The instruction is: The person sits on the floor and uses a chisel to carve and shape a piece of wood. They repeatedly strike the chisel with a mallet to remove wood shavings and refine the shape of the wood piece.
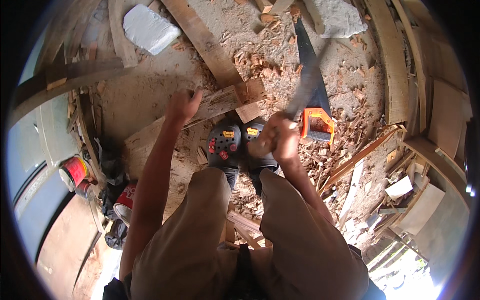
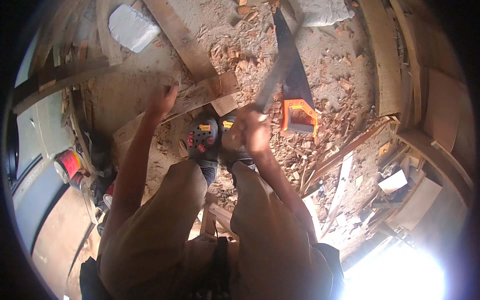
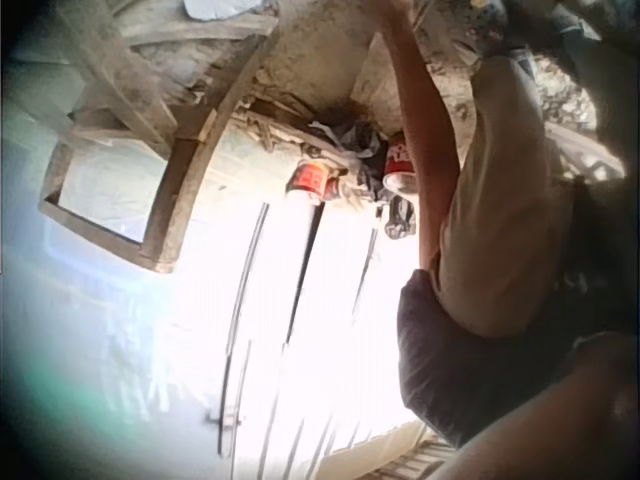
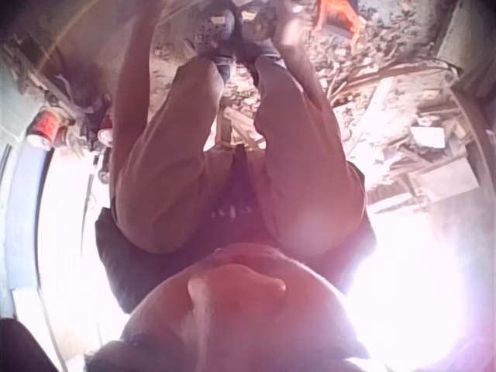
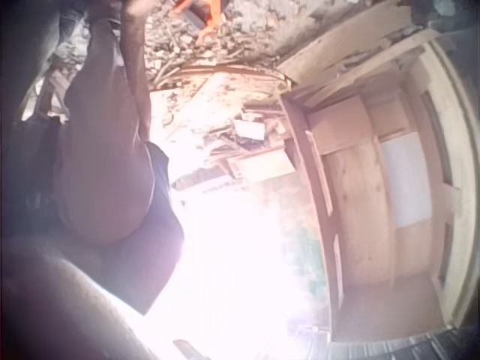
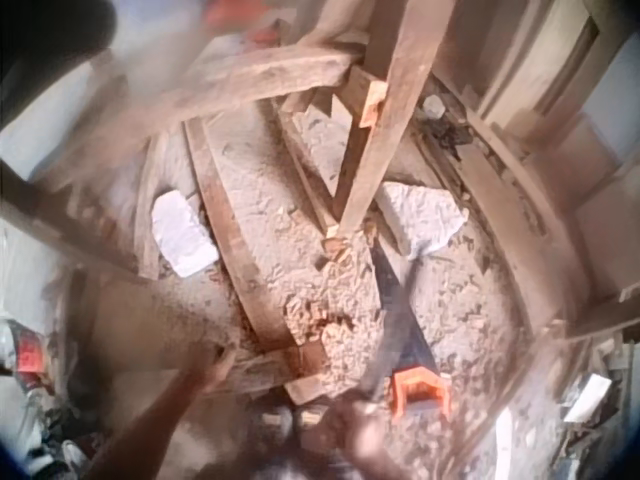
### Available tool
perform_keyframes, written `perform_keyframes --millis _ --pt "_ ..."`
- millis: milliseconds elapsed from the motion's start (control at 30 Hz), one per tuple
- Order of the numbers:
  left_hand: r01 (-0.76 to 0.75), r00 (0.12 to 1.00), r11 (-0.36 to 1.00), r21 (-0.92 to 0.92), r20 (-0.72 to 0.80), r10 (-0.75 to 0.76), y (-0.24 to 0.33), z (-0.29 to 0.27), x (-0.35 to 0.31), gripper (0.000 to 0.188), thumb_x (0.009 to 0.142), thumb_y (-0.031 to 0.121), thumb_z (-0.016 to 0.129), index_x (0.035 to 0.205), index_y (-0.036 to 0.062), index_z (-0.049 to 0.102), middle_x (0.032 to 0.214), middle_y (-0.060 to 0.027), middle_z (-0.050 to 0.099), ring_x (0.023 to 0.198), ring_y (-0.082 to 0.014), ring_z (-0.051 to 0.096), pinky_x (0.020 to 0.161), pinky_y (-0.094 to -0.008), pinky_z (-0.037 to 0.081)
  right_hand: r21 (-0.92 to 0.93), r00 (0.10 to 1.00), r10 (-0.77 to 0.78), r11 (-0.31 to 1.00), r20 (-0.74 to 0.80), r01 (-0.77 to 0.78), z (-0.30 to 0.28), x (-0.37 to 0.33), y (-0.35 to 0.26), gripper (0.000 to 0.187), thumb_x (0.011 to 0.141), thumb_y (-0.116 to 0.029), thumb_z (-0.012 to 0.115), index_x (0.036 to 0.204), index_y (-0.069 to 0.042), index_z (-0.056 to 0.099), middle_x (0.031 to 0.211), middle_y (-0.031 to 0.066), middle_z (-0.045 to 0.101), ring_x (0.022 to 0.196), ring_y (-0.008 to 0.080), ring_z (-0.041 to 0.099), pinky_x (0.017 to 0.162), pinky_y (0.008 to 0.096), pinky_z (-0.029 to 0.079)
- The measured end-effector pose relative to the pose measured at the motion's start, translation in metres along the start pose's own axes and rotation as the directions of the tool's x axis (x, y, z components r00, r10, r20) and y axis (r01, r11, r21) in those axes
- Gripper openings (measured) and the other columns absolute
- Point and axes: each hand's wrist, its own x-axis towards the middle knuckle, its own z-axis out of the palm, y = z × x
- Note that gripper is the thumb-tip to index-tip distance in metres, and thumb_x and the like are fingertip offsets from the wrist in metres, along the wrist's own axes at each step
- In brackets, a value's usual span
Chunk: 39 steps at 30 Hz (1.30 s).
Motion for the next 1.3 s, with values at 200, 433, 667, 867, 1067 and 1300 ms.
perform_keyframes --millis 200,433,667,867,1067,1300 --pt "-0.067 0.996 0.997 -0.048 -0.066 0.063 -0.003 0.0 0.008 0.058 0.092 0.052 0.052 0.088 -0.0022 0.071 0.088 -0.0306 0.067 0.092 -0.0473 0.065 0.082 -0.0533 0.05 -0.765 0.927 0.092 0.597 0.364 0.241 0.004 0.007 0.006 0.015 0.092 -0.017 0.059 0.088 -0.004 0.065 0.071 0.0075 0.062 0.059 0.0184 0.06 0.054 0.0361 0.051" --pt "0.039 0.999 0.998 0.043 0.036 -0.041 -0.003 -0.002 0.013 0.057 0.092 0.05 0.053 0.089 -0.0031 0.071 0.09 -0.0312 0.067 0.093 -0.0457 0.066 0.083 -0.0541 0.049 0.183 0.985 -0.115 0.979 0.127 0.091 0.017 0.004 -0.016 0.022 0.097 -0.022 0.05 0.097 -0.005 0.063 0.072 0.0058 0.055 0.063 0.0204 0.057 0.054 0.0359 0.047" --pt "-0.034 0.99 0.999 -0.014 -0.134 0.031 0.001 0.0 -0.002 0.059 0.093 0.049 0.052 0.078 -0.0053 0.069 0.078 -0.0311 0.065 0.078 -0.0476 0.066 0.078 -0.0549 0.05 -0.709 0.936 -0.137 0.62 0.324 0.336 0.032 -0.002 -0.022 0.007 0.092 -0.009 0.053 0.087 -0.008 0.057 0.071 0.0043 0.056 0.057 0.0208 0.055 0.056 0.035 0.048" --pt "-0.041 0.998 0.998 -0.049 0.05 0.043 0.003 -0.012 0.013 0.062 0.094 0.05 0.051 0.074 -0.0067 0.066 0.071 -0.0289 0.063 0.07 -0.046 0.065 0.074 -0.0524 0.049 -0.169 0.978 -0.074 0.985 -0.193 0.041 0.05 -0.005 -0.049 0.023 0.094 -0.013 0.054 0.073 -0.011 0.044 0.059 0.0007 0.04 0.045 0.014 0.039 0.043 0.0313 0.034" --pt "0.124 0.945 0.972 -0.199 0.321 -0.054 0.017 0.001 0.015 0.069 0.095 0.058 0.044 0.1 -0.0066 0.068 0.099 -0.0326 0.066 0.089 -0.0361 0.064 0.091 -0.0453 0.044 -0.111 0.97 0.006 0.993 -0.241 -0.034 0.05 -0.026 -0.055 0.017 0.096 -0.019 0.055 0.084 -0.008 0.051 0.064 0.0005 0.045 0.05 0.0134 0.045 0.046 0.0312 0.04" --pt "0.29 0.866 0.78 -0.555 0.498 0.032 0.037 0.007 -0.001 0.066 0.101 0.052 0.038 0.138 0.0001 0.056 0.134 -0.0187 0.059 0.119 -0.0271 0.057 0.105 -0.0374 0.037 -0.15 0.986 -0.018 0.989 -0.163 -0.007 0.062 -0.022 -0.075 0.016 0.097 -0.017 0.055 0.084 -0.008 0.052 0.063 0.0007 0.044 0.05 0.0132 0.044 0.046 0.0307 0.038"
